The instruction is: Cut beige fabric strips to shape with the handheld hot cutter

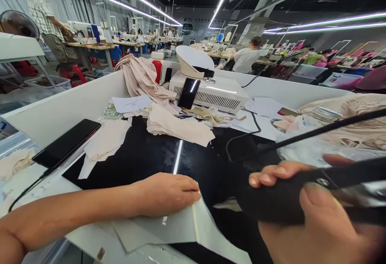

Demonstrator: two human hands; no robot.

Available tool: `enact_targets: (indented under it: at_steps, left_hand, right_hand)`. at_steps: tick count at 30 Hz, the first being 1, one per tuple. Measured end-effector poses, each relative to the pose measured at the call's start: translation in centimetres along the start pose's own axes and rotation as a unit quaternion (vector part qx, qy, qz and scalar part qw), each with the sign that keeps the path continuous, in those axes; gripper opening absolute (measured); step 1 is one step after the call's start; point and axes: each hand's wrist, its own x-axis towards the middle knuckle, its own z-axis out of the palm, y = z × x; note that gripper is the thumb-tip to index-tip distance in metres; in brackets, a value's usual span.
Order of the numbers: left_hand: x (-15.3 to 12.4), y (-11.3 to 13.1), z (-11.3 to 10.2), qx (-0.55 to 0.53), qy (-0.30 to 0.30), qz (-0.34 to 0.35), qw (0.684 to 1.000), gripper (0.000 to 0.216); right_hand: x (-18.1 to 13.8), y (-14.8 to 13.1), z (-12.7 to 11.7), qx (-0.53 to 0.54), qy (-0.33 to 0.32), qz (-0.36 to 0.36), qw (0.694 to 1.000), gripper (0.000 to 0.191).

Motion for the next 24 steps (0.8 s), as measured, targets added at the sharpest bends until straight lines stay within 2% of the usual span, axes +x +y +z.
enact_targets:
  at_steps: [2,5,14,24]
  left_hand:
    - [0.0,0.0,0.0,0.0,0.002,0.005,1.0,0.02]
    - [0.0,0.2,-0.1,0.006,0.003,0.003,1.0,0.023]
    - [0.0,0.3,-0.4,0.002,-0.012,0.006,1.0,0.026]
    - [-0.2,0.1,0.0,0.02,0.001,0.025,0.999,0.025]
  right_hand:
    - [0.3,0.0,2.3,0.024,0.019,0.004,1.0,0.043]
    - [0.7,0.8,3.5,0.032,0.005,-0.003,0.999,0.049]
    - [0.5,1.6,3.4,0.055,0.0,0.005,0.998,0.049]
    - [0.0,1.5,3.7,0.049,-0.007,-0.015,0.999,0.041]
